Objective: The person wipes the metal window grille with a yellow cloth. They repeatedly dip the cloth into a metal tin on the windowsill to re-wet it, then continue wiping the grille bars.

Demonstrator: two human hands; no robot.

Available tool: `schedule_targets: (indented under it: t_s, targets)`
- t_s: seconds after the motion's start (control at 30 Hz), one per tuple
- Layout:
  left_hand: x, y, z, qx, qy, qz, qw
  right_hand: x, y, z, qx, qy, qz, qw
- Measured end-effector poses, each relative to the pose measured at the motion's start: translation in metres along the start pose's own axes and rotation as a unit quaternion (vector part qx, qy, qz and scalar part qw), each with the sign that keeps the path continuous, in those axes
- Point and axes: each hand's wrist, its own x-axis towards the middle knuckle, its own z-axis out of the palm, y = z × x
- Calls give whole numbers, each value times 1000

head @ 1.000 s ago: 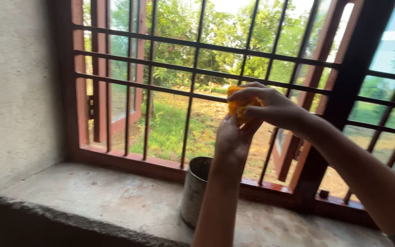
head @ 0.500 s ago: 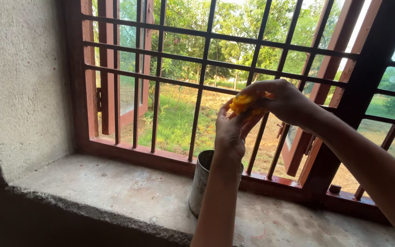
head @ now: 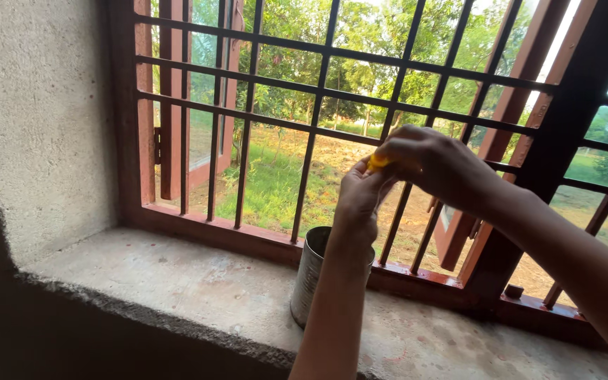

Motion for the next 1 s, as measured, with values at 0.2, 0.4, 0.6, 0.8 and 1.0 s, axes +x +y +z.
schedule_targets:
  t_s: [0.2, 0.4, 0.6, 0.8, 1.0]
  targets:
    - [-18, 34, 29, 72, -27, 23, 997, 21, 50, -16, -117, 124, 107, 980]
    - [-13, 10, 35, 104, 43, -9, 994, 51, 53, 27, -244, 168, 114, 948]
    - [5, -31, 23, 47, 61, -72, 994, -15, 83, 20, -327, 180, 104, 922]
    - [10, -59, 19, 51, 19, -91, 994, -98, 86, -18, -353, 169, 153, 908]
    - [-1, -62, 47, 280, 37, -137, 949, -15, 90, 21, -284, 216, 73, 931]
